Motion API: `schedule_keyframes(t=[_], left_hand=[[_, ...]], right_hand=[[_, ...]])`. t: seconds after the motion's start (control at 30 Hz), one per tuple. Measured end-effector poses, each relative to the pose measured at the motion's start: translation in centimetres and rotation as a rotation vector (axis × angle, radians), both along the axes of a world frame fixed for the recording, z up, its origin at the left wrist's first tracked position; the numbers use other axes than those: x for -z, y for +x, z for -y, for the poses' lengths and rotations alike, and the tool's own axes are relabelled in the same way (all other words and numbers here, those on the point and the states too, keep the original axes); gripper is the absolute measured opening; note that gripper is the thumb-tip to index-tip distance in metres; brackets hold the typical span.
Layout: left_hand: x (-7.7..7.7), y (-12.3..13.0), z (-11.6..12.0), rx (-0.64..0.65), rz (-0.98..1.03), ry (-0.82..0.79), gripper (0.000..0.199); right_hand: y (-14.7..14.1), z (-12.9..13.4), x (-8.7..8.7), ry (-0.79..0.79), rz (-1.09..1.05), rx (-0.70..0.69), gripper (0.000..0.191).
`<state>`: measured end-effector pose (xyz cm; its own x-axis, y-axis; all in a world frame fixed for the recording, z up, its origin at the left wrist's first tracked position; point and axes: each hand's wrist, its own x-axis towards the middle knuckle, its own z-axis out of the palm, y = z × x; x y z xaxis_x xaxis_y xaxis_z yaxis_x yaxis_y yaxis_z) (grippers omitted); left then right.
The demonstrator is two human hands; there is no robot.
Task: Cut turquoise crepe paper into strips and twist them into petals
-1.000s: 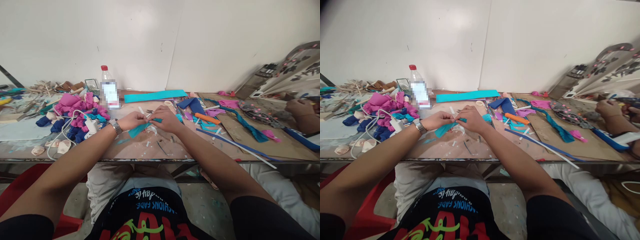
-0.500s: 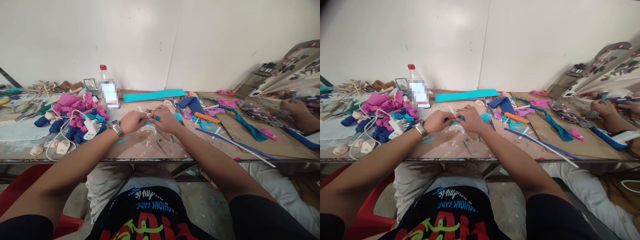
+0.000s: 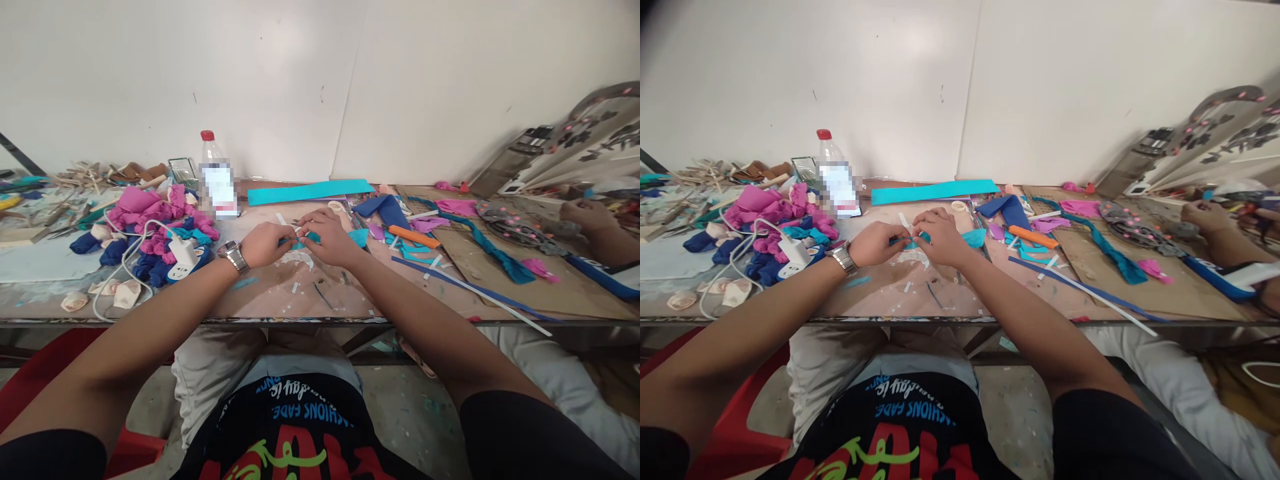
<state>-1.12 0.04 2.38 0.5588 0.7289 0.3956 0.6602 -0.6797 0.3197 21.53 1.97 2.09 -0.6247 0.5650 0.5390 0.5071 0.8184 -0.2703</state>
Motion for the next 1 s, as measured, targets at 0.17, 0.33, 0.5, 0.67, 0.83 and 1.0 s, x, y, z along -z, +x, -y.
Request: schedule_keyframes(t=[0.17,0.33,0.5,0.67,0.83,1.0], left_hand=[[0.07,0.04,-0.07,-0.009,-0.018,0.02,0.017],[-0.1,0.1,0.05,-0.022,0.03,-0.042,0.018],[0.03,0.14,0.12,-0.008,0.057,-0.076,0.023],[0.38,0.16,-0.06,-0.002,0.047,-0.06,0.017],[0.15,0.18,0.14,0.005,0.058,-0.078,0.021],[-0.11,0.14,0.32,0.055,0.154,-0.132,0.029]], right_hand=[[-0.02,-0.1,0.09,0.013,0.001,-0.004,0.012],[-0.08,-0.1,0.05,0.015,0.002,0.004,0.012],[-0.07,-0.11,0.05,0.03,-0.014,0.01,0.012],[-0.1,-0.02,0.03,0.012,-0.005,-0.023,0.013],[-0.21,-0.05,0.1,0.013,-0.005,-0.034,0.012],[-0.16,-0.19,0.05,0.033,-0.018,-0.045,0.013]])
